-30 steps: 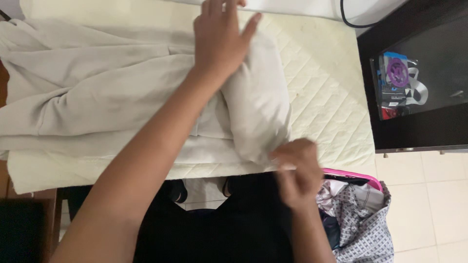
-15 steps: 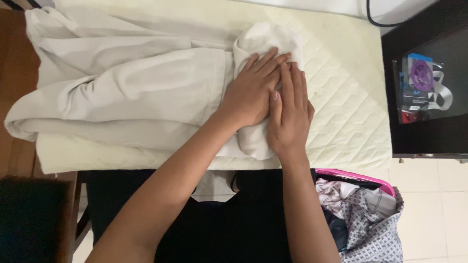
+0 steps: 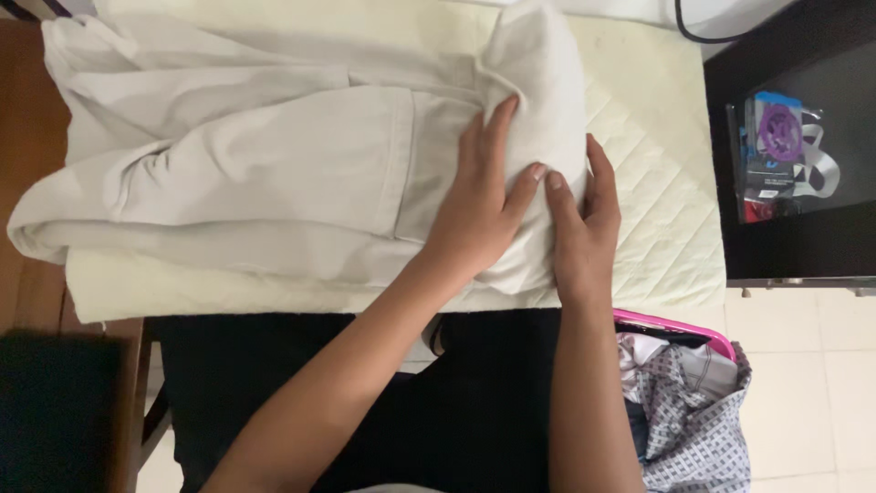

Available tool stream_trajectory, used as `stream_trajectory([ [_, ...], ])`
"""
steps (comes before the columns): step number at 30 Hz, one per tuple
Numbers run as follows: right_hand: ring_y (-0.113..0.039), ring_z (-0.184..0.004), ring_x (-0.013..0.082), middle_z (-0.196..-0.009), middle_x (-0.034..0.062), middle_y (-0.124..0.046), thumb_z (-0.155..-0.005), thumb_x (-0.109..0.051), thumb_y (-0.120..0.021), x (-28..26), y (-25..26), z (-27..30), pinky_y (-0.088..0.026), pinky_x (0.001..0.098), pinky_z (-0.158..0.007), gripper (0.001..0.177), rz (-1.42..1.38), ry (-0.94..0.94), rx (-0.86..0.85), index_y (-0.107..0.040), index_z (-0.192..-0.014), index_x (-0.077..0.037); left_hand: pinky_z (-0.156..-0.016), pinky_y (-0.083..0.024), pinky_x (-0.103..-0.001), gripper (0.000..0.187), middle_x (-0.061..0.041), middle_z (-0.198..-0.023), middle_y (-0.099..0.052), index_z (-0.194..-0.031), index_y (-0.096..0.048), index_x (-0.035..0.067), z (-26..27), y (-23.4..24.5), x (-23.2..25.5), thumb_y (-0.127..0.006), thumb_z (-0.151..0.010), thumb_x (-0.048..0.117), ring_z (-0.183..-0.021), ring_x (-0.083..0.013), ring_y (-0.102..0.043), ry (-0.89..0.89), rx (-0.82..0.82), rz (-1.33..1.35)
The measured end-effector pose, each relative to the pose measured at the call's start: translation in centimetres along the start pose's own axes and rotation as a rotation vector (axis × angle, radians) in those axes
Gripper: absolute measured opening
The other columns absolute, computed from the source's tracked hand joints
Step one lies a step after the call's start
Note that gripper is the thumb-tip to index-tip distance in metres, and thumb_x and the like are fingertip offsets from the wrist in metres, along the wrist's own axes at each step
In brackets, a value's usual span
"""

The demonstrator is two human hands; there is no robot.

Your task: The person folds a white long-sleeved shirt, a pair of checkered shorts, and a dark patterned jersey on a padded surface. Each item is smoothed, folded into a compact rectangle, and placed on a nearby wooden bench.

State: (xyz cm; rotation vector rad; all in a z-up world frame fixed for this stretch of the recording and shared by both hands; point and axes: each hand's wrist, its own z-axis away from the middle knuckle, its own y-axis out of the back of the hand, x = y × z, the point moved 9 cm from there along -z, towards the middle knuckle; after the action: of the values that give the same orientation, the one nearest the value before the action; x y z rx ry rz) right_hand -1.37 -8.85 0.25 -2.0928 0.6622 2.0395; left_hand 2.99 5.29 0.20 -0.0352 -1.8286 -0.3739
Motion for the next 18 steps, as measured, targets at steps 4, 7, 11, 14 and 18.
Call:
stream_trajectory([
  [4,-0.056,-0.139,0.0316,-0.153,0.0234,-0.054,-0.101,-0.014,-0.066,-1.9,-0.6,0.2,-0.046,0.039,-0.114,0.06,0.172,0.159,0.035,-0.043,-0.155,-0.002,-0.116,-0.039,-0.053,0.069,-0.029,-0.165,-0.018,-0.163,-0.013,0.014,-1.5,-0.9,-1.2,-0.053,-0.109,0.029,-0.15,-0.0483,-0.031,0.077,-0.102,-0.006],
  [7,-0.042,-0.148,0.039,-0.159,0.0296,-0.042,-0.103,-0.015,-0.069,-2.8,-1.4,1.5,-0.041,0.0447,-0.118,0.062,0.394,0.276,0.035,-0.042,-0.158,-0.005,-0.115,-0.04,-0.05,0.069,-0.025,-0.164,-0.022,-0.162,-0.016,0.015,-0.9,-0.2,-1.9,-0.054,-0.106,0.03,-0.147,-0.0449,-0.038,0.105,-0.118,0.007],
  [11,-0.035,-0.154,0.0386,-0.166,0.0272,-0.031,-0.098,-0.024,-0.068,-4.7,-2.4,2.3,-0.035,0.0505,-0.12,0.062,0.69,0.418,0.028,-0.047,-0.155,-0.011,-0.102,-0.052,-0.046,0.071,-0.022,-0.153,-0.03,-0.16,-0.024,0.019,-0.6,1.6,-2.2,-0.062,-0.1,0.029,-0.127,-0.0417,-0.056,0.181,-0.085,-0.048],
  [14,-0.03,-0.158,0.0365,-0.169,0.0178,-0.035,-0.105,-0.025,-0.057,-4.6,-4.4,3.4,-0.025,0.0559,-0.123,0.053,0.969,0.51,-0.086,-0.052,-0.157,-0.016,-0.087,-0.06,-0.042,0.072,-0.023,-0.143,-0.032,-0.157,-0.026,0.018,0.5,2.6,-2.1,-0.067,-0.098,0.026,-0.108,-0.0368,-0.066,0.21,-0.042,-0.145],
  [18,-0.029,-0.159,0.033,-0.168,0.0117,-0.036,-0.107,-0.028,-0.049,-4.0,-5.4,2.9,-0.026,0.0547,-0.12,0.049,0.952,0.457,-0.111,-0.052,-0.155,-0.019,-0.085,-0.059,-0.042,0.07,-0.026,-0.138,-0.036,-0.155,-0.033,0.016,0.1,4.1,0.4,-0.072,-0.097,0.013,-0.104,-0.038,-0.066,-0.004,0.106,-0.255],
])
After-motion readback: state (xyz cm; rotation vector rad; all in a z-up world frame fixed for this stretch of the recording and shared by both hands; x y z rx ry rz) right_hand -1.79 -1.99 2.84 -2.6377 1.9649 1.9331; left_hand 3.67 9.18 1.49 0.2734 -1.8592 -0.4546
